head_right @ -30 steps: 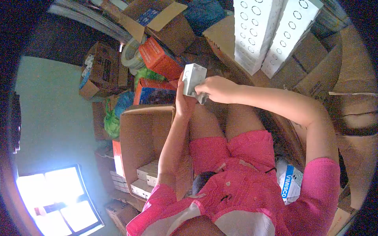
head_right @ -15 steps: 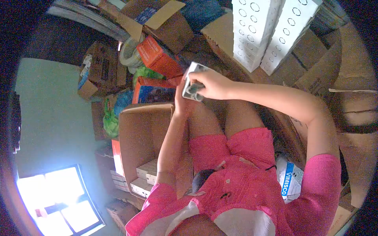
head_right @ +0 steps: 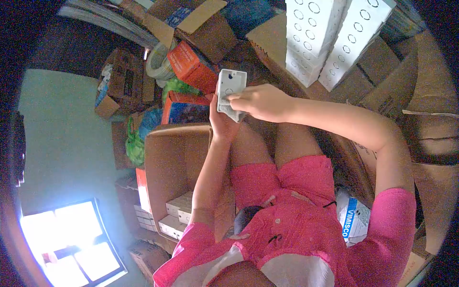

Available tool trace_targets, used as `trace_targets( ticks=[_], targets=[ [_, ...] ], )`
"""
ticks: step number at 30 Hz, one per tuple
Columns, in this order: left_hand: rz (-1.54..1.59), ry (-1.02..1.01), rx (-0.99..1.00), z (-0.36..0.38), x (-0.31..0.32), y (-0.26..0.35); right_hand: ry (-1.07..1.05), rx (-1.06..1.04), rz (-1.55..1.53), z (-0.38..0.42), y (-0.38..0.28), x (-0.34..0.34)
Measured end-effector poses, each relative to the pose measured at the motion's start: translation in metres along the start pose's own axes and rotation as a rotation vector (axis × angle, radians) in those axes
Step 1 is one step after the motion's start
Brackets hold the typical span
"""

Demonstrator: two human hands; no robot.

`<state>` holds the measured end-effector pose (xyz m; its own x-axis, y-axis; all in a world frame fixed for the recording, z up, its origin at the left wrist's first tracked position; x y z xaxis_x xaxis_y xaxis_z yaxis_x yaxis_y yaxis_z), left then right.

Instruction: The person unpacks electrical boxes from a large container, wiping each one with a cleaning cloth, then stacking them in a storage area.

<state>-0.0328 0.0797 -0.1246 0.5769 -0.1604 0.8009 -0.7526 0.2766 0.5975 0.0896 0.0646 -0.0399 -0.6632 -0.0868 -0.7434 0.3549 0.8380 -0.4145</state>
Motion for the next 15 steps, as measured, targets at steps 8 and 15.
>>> trace_targets(
  ticks=[8, 15],
  targets=[
    [-0.108, -0.092, -0.046, -0.002, -0.015, -0.006, 0.078, 0.074, 0.194, -0.004, 0.029, -0.016],
    [-0.392, -0.089, 0.001, 0.006, 0.013, -0.008, -0.013, -0.101, 0.307, 0.008, 0.022, 0.003]
  ],
)
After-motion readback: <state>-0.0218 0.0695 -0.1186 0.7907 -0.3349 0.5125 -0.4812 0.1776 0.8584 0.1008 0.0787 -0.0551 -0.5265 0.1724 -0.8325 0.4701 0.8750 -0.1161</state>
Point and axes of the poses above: each hand's wrist, its own z-axis away from the middle knuckle, its own x-axis out of the palm, y = z × x, the point moved 6 cm from there along -z, towards the middle knuckle, and after that the axes turned 2 degrees about -y, right-handed, at the moved point
